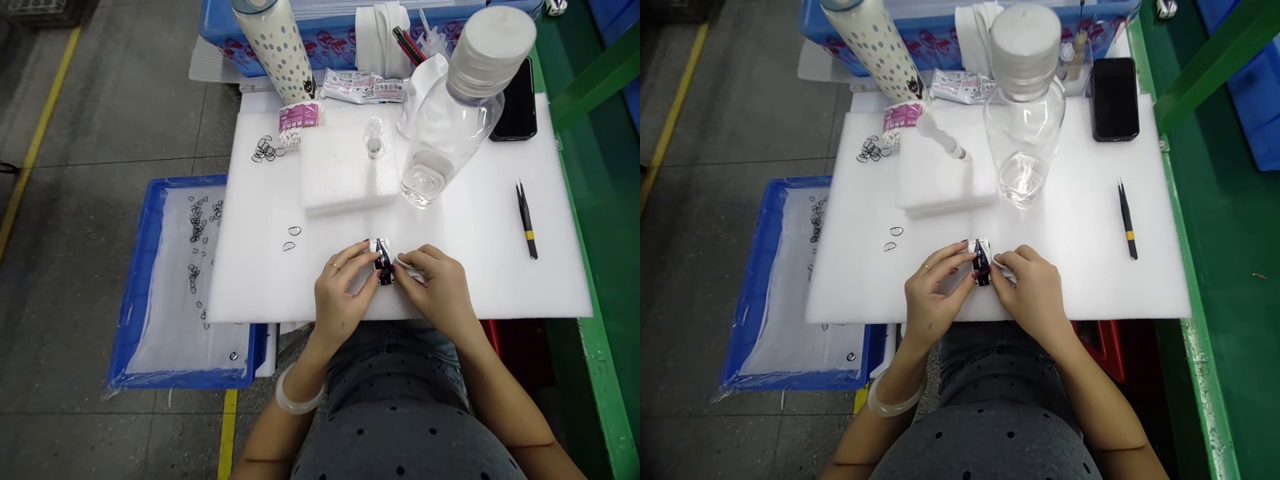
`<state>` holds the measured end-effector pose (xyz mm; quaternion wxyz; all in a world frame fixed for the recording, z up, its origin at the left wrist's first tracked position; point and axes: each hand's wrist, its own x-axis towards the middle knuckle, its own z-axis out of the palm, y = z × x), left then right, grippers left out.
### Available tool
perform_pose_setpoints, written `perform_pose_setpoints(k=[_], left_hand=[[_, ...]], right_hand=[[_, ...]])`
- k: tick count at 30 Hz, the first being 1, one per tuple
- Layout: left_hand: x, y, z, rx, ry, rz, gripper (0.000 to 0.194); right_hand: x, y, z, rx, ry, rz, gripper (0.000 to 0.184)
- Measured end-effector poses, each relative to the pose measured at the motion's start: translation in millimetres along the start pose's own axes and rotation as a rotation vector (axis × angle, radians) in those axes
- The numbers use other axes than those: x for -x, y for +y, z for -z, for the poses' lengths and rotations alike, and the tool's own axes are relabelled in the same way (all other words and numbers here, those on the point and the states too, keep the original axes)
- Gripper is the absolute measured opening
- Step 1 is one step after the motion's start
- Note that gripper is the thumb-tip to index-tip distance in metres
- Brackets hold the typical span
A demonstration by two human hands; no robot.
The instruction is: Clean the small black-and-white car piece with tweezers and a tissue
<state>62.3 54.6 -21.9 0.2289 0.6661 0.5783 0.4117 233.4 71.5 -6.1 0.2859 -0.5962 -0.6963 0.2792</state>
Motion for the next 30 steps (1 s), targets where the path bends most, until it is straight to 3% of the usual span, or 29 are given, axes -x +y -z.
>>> perform_pose_setpoints(k=[8, 20, 23, 27, 30], left_hand=[[-2, 1, 1.7, 0.015, -0.021, 0.015, 0.024], [-5, 6, 3.5, 0.0, -0.046, 0.05, 0.024], [-15, -1, 16.3, 0.039, -0.191, 0.013, 0.032], [-34, -14, 31.6, 0.023, -0.55, -0.234, 0.068], [-43, -21, 29.6, -0.008, -0.583, -0.299, 0.062]], right_hand=[[-8, -2, 8, -0.002, -0.119, -0.032, 0.012], [-3, 1, 1, 0.067, -0.025, 0.036, 0.013], [5, 8, -1, 0.039, 0.109, 0.152, 0.014], [18, 14, -5, 0.085, 0.293, 0.362, 0.016], [22, 9, -9, 0.241, 0.275, 0.465, 0.018]])
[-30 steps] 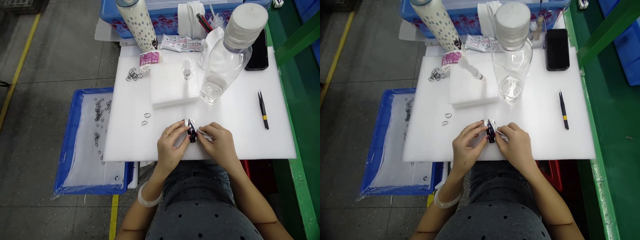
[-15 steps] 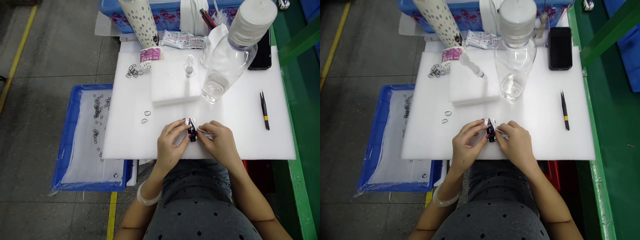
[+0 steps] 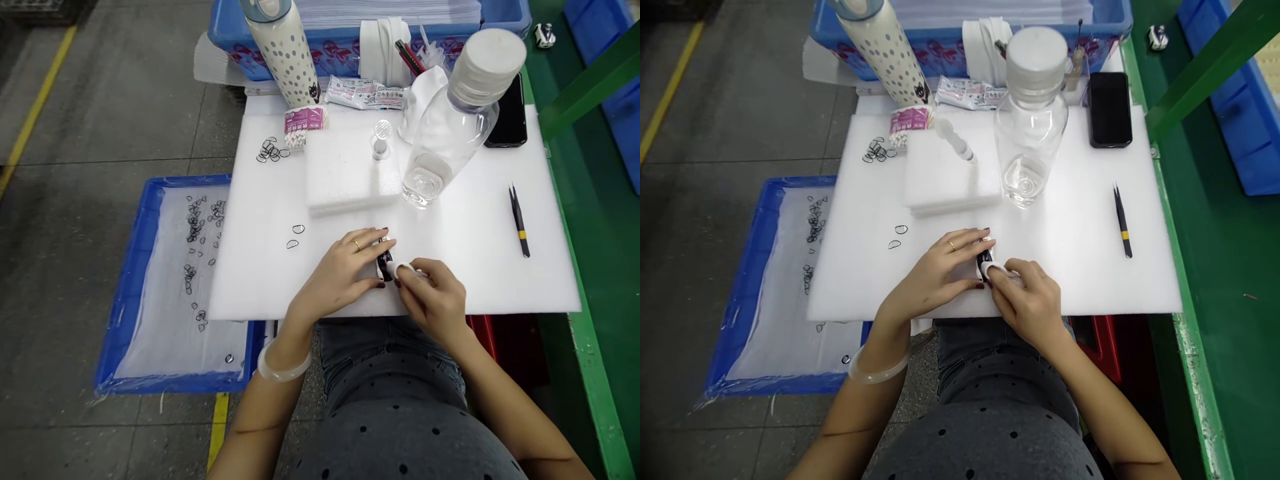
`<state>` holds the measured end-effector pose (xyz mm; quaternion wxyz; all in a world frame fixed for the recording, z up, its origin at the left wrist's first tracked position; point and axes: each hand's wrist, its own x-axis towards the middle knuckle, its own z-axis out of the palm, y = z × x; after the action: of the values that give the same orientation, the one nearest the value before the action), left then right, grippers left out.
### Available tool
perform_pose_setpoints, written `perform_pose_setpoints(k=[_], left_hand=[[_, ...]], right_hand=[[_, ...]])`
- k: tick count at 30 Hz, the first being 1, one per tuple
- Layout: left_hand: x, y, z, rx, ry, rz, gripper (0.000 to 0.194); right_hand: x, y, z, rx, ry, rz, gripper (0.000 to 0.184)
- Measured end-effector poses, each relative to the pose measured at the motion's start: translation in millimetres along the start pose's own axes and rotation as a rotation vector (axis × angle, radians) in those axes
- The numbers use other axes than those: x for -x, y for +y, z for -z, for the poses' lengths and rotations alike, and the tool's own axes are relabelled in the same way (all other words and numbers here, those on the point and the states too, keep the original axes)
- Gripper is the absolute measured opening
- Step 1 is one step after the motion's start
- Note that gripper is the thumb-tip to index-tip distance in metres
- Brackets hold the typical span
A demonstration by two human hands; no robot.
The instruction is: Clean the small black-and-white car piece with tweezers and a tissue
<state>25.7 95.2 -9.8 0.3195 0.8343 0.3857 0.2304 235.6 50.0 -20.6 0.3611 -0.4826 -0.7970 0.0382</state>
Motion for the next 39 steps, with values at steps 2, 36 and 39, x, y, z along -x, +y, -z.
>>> perform_pose_setpoints(k=[2, 36, 39], left_hand=[[-2, -2, -4.0, -0.006, 0.065, 0.009, 0.056], [1, -5, -22.7, 0.282, 0.41, 0.16, 0.022], [-1, -7, -24.1, 0.252, 0.402, 0.147, 0.022]], right_hand=[[0, -7, -3, 0.101, -0.038, 0.025, 0.017], [109, 181, 186, 0.571, 0.365, -1.335, 0.068], [128, 192, 215, 0.616, 0.401, -1.47, 0.062]])
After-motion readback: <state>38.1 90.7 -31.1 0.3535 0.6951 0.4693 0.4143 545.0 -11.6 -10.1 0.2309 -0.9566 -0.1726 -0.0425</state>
